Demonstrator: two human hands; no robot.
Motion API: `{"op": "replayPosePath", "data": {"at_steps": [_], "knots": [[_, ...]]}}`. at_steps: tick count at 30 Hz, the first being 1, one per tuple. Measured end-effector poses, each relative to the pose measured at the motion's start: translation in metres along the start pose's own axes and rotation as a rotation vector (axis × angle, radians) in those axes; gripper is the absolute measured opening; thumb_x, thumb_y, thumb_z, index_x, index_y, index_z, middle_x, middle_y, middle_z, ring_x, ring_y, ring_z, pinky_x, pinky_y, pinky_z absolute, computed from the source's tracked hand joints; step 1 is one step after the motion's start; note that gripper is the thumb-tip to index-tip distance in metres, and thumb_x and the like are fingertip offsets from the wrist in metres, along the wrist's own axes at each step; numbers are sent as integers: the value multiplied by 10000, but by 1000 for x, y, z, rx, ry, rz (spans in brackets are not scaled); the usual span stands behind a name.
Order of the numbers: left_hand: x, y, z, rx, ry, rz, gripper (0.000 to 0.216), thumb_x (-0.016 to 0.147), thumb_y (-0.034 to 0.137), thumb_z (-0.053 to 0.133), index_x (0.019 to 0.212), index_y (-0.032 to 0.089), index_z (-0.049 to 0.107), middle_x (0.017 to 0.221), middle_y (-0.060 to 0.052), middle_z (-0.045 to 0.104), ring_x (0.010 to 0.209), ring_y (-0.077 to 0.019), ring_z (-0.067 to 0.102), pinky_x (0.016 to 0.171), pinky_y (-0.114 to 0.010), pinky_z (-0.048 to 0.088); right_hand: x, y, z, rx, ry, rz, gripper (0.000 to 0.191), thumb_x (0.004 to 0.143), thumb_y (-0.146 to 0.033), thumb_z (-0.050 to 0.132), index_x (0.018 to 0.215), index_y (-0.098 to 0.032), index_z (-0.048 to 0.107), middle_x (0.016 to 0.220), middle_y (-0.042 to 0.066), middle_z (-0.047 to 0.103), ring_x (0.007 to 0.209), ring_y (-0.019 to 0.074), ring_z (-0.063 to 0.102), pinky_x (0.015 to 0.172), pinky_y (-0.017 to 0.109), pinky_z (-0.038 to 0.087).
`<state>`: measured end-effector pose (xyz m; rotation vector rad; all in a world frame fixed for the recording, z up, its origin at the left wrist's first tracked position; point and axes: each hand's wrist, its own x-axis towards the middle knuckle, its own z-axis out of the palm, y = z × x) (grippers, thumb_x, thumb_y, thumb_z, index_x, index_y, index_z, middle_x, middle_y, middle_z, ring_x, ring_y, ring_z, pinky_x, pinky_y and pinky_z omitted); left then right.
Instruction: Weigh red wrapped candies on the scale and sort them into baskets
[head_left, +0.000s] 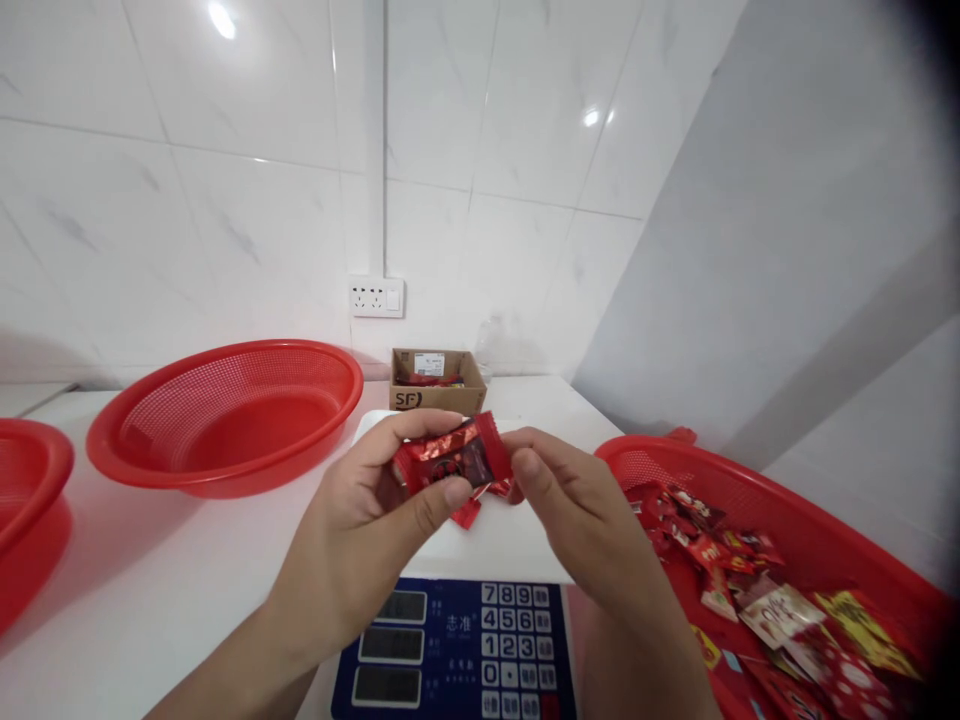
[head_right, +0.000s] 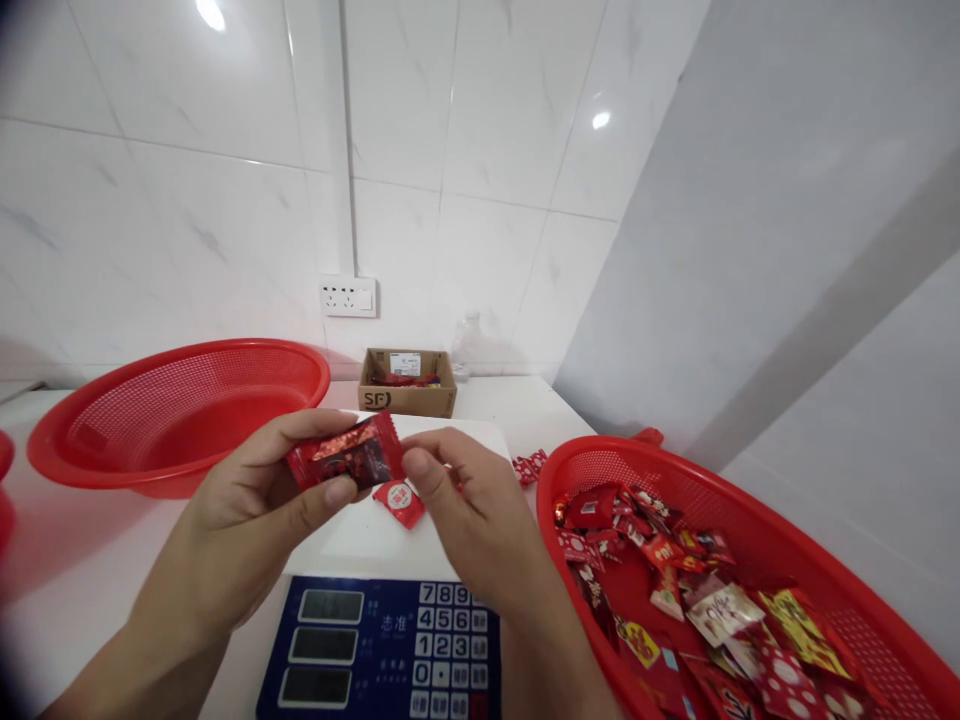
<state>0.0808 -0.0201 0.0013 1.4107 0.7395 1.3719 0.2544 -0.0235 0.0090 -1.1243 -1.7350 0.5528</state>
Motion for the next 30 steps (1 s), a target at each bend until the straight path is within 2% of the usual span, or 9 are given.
{"op": "replayPosePath", "data": {"at_steps": [5,9,11,15,17,20,24,27,30], "knots": [[-2,5,4,5,-73,-2,332,737,239,725,1053,256,627,932,-33,705,804,-182,676,662,-280,572,-9,-12,3,87,27,-34,301,882,-358,491,642,-192,565,590,-30,566,561,97,505,517,208,406],[-2,4,4,34,-81,26,277,770,274,693,1037,257,622,869,-23,706,709,-162,672,623,-288,576,-9,-12,3,71,77,-35,303,884,-314,480,617,-189,553,573,-27,566,555,98,507,516,211,416],[-2,3,2,79,-54,46,261,775,288,686,1026,254,625,850,-22,700,681,-158,663,603,-290,573,-10,-11,3,94,79,-39,272,883,-330,489,678,-191,602,613,-14,602,575,104,533,532,219,442],[-3,-1,1,187,26,109,261,740,270,719,989,271,641,893,-20,689,771,-177,652,651,-304,569,-10,-8,4,157,35,-71,190,806,-327,633,971,-233,652,876,25,689,733,139,615,604,249,504],[-4,-1,2,194,38,124,246,732,262,724,964,272,644,901,-19,679,806,-185,644,666,-310,566,-10,-7,6,161,20,-117,193,789,-281,664,979,-248,658,924,31,686,802,153,628,640,262,520],[-3,1,2,137,-10,120,228,752,280,706,967,265,631,940,-29,652,862,-193,632,687,-308,561,-11,-5,7,161,64,-211,128,809,-219,642,928,-248,679,899,31,680,831,160,633,680,289,537],[1,3,-1,113,-71,119,290,817,410,616,1060,254,594,955,-49,618,884,-192,609,698,-300,542,-14,-2,8,163,112,-295,239,807,-134,622,977,-288,691,974,35,666,896,168,631,718,305,553],[3,1,-4,59,-150,19,276,851,420,566,1074,259,571,879,-27,601,758,-152,601,620,-270,526,-17,0,8,161,93,-295,312,812,-119,606,1027,-331,685,1051,41,641,971,180,612,778,326,551],[4,2,-6,-38,-164,-43,215,840,325,607,1042,277,548,807,10,585,711,-128,599,627,-258,519,-18,4,14,252,53,-220,351,784,-194,666,1094,-359,652,1216,40,581,1103,203,559,879,355,519]]}}
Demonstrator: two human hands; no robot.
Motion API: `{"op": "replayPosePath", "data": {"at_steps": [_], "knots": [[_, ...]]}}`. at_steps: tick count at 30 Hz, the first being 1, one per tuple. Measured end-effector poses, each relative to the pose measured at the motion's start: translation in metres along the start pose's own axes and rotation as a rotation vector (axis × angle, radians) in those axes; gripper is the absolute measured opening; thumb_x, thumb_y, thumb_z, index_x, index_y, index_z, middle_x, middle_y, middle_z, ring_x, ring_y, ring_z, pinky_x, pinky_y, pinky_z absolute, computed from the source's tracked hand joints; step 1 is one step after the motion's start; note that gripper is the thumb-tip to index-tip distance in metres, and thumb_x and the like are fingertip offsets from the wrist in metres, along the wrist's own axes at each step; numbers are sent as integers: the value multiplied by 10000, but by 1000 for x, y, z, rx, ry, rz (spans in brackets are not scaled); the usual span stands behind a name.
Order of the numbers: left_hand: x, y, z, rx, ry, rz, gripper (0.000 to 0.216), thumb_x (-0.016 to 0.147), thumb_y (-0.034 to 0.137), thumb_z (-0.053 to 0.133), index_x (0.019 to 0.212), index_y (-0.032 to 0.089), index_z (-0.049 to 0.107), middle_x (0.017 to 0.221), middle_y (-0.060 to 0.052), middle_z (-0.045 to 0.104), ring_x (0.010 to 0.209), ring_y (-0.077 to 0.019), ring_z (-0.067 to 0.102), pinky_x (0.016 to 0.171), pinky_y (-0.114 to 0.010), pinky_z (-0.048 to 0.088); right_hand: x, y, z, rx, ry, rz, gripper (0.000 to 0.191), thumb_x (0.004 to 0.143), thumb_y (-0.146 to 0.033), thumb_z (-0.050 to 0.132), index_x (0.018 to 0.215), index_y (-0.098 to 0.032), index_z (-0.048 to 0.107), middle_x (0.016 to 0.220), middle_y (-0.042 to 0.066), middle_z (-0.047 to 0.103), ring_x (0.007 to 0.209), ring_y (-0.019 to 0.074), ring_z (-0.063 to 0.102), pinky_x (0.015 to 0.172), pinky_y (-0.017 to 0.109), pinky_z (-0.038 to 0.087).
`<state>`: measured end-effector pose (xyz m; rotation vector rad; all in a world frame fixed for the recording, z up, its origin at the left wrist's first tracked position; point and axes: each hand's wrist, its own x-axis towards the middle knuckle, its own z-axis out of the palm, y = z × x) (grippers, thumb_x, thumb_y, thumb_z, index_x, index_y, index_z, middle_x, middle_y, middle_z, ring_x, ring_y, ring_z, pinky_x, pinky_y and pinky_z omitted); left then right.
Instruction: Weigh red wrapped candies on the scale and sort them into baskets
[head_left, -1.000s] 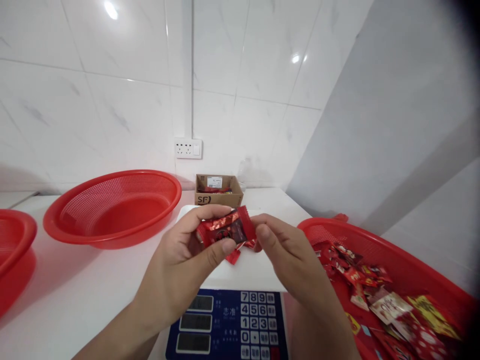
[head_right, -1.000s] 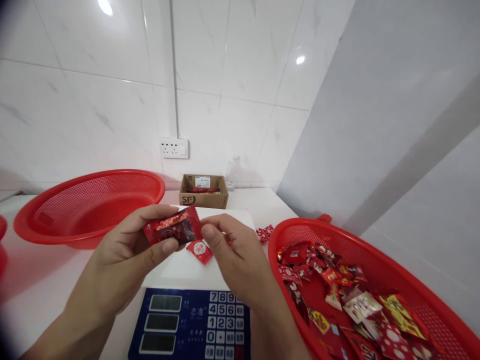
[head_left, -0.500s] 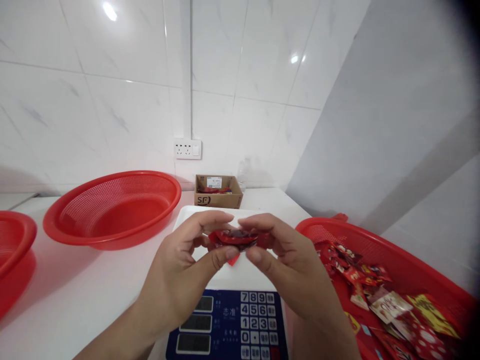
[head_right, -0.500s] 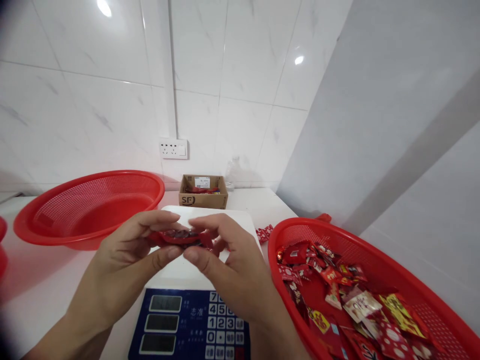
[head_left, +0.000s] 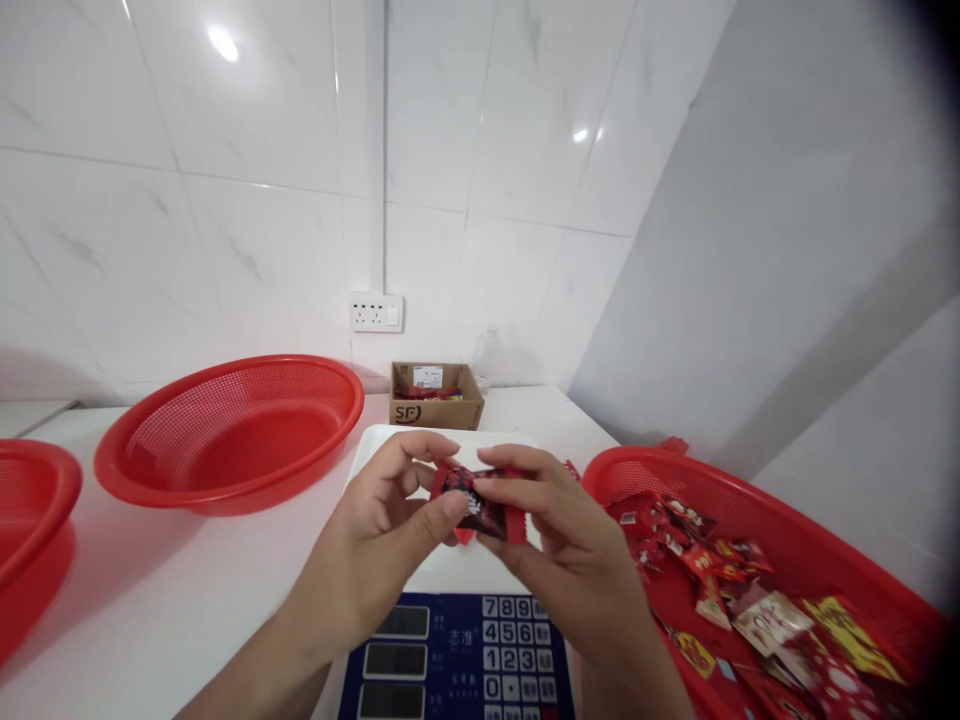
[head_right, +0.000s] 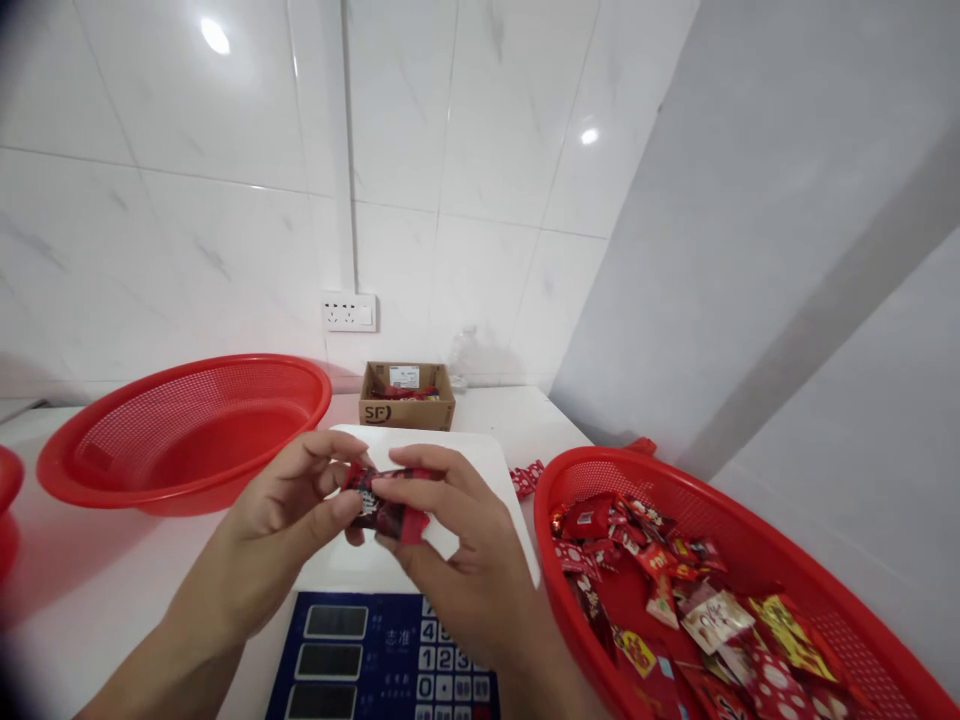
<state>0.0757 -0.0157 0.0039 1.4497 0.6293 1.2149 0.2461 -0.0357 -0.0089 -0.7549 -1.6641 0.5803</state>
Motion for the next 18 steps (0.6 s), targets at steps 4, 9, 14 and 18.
{"op": "replayPosePath", "data": {"at_steps": [4,9,14,18], "knots": [[1,3,1,6,-43,-15,222,833,244,606,1036,278,523,830,14,608,754,-140,618,699,-296,517,-5,13,11,314,34,173,521,740,-391,709,1232,-338,547,1174,69,622,899,186,645,726,322,562],[10,-7,-4,417,-157,33,256,852,207,531,1100,269,542,1102,-43,588,948,-181,592,836,-373,493,-13,29,9,111,185,365,304,784,-346,654,1072,-254,622,773,-7,674,613,119,606,599,261,537],[32,-36,-23,713,-58,98,317,909,271,423,1217,219,477,1261,-94,515,1150,-218,508,959,-432,435,-27,43,-8,-390,159,511,349,844,-345,534,1157,-198,586,1020,72,677,832,187,647,789,363,537],[43,-57,-25,925,-233,21,407,900,296,450,1279,146,471,1354,-146,481,1293,-262,398,1062,-459,333,-41,60,-16,-706,26,489,426,837,-299,495,1241,-179,554,1314,138,540,1233,275,480,1034,472,386]]}}
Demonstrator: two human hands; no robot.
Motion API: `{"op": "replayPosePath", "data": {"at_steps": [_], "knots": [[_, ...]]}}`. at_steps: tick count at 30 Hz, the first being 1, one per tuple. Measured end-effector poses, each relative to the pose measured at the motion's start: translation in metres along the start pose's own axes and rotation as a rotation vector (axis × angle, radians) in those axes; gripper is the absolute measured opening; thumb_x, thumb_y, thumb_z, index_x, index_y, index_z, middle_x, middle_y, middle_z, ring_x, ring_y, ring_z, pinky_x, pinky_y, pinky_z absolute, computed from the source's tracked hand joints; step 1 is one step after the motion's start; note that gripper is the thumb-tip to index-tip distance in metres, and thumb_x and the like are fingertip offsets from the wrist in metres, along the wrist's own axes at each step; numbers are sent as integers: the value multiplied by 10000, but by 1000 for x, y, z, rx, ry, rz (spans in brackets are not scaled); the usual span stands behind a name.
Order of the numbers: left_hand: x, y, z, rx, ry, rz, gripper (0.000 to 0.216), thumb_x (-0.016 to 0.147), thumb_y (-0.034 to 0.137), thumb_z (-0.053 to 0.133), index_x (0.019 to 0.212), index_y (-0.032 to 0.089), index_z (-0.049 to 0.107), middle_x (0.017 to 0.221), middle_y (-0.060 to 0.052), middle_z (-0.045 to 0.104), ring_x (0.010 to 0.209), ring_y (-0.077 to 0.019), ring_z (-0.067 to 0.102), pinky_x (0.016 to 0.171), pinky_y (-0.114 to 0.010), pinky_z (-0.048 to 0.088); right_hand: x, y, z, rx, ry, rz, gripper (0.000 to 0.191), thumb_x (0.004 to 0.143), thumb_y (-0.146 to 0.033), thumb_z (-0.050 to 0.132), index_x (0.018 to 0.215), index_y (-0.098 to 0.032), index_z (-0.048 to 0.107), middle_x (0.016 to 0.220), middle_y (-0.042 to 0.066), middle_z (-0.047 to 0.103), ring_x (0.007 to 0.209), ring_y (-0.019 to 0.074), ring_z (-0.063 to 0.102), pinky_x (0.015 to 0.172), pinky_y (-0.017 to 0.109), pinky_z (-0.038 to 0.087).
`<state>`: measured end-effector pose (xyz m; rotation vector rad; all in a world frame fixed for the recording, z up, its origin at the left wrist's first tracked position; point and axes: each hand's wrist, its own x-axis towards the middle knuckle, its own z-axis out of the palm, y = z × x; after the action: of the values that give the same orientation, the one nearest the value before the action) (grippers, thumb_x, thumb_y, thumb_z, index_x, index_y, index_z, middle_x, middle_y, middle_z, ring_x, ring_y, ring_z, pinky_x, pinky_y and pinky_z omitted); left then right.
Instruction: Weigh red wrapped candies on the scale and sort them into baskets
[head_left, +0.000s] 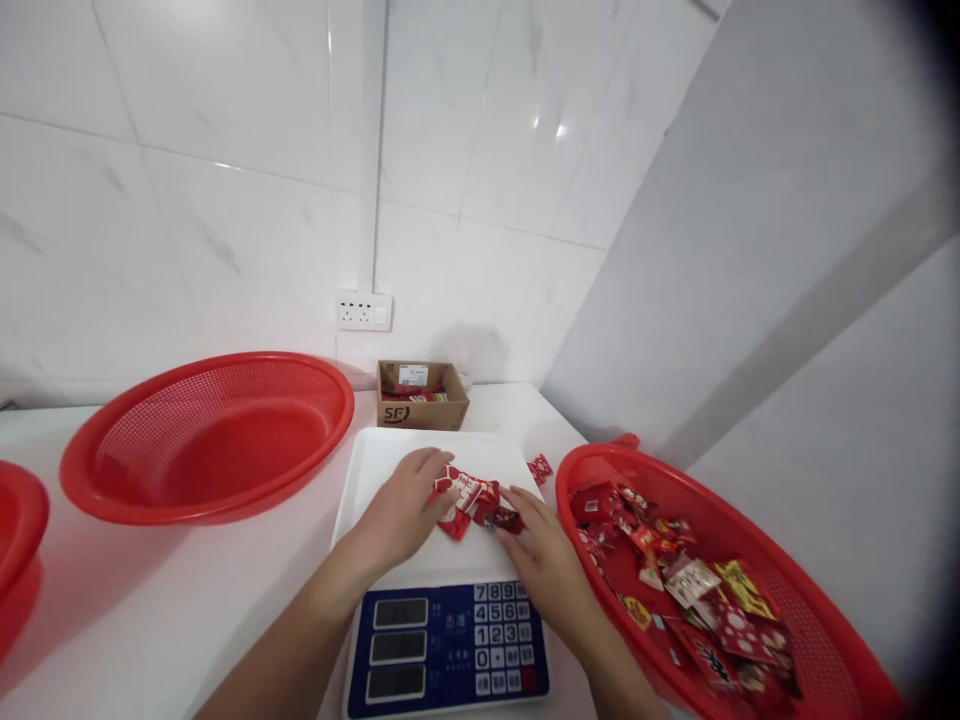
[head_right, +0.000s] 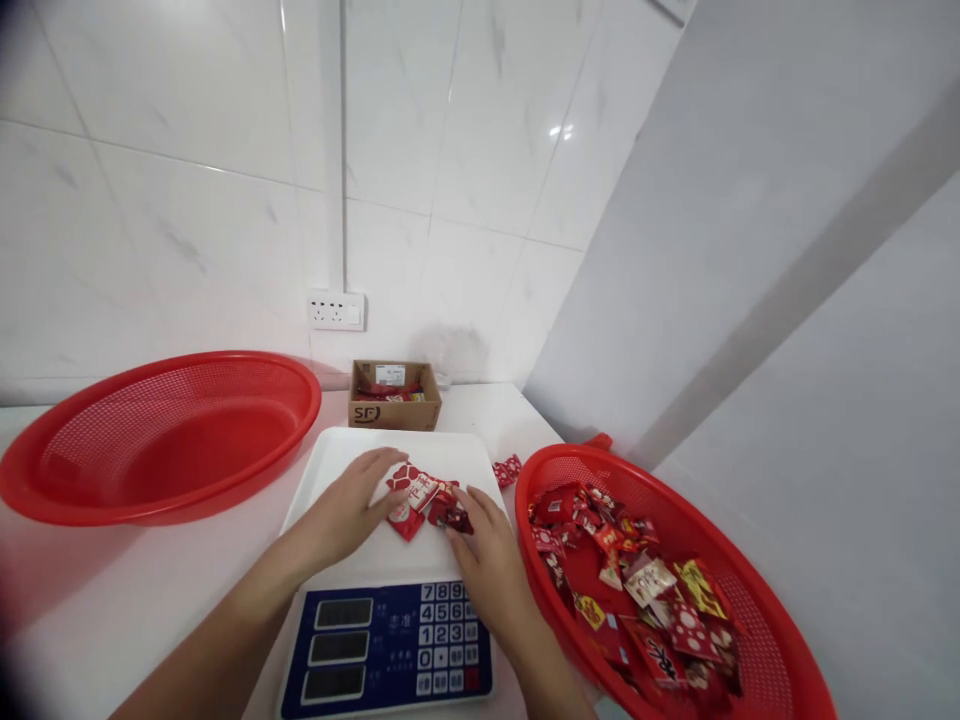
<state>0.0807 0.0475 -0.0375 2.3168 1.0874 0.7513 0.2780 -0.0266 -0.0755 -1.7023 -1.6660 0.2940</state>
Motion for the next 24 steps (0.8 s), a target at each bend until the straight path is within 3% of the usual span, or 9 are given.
{"op": "replayPosePath", "data": {"at_steps": [4,9,13,17,21,24], "knots": [[1,8,10,222,-338,33,607,848,376,552,1391,167,381,1501,-160,293,1407,-332,146,1107,-547,185,0,13,7,-225,-60,20,494,841,-266,477,1330,-199,487,1441,122,412,1346,297,337,1086,500,312],[-5,17,9,298,-522,84,677,856,431,533,1443,198,288,1532,-136,173,1409,-334,102,1108,-546,167,8,3,11,-232,-239,-25,472,867,-242,431,1329,-160,491,1395,135,475,1319,281,389,1094,490,306],[-13,8,10,330,-475,106,614,874,433,504,1423,215,339,1525,-108,213,1399,-330,177,1102,-538,202,9,-13,5,-198,-337,-57,512,847,-215,459,1348,-107,461,1428,169,418,1350,286,334,1113,485,270],[-23,0,7,306,-417,114,566,878,440,495,1395,236,393,1503,-89,295,1384,-317,242,1101,-527,237,-4,-16,-17,-121,-352,-80,504,854,-232,467,1356,-187,458,1471,105,369,1375,247,290,1116,465,280],[-43,-1,5,287,-315,117,565,886,456,473,1402,247,378,1502,-68,306,1391,-288,231,1117,-513,239,-27,4,-52,-111,-255,-108,454,885,-311,454,1333,-245,488,1471,74,376,1370,247,303,1105,479,303],[-67,-4,12,268,-126,137,505,889,411,488,1373,290,413,1474,-44,374,1371,-270,293,1100,-484,309,-41,31,-83,-197,-183,-34,455,895,-364,435,1332,-252,494,1473,75,371,1366,273,307,1088,504,324]]}}
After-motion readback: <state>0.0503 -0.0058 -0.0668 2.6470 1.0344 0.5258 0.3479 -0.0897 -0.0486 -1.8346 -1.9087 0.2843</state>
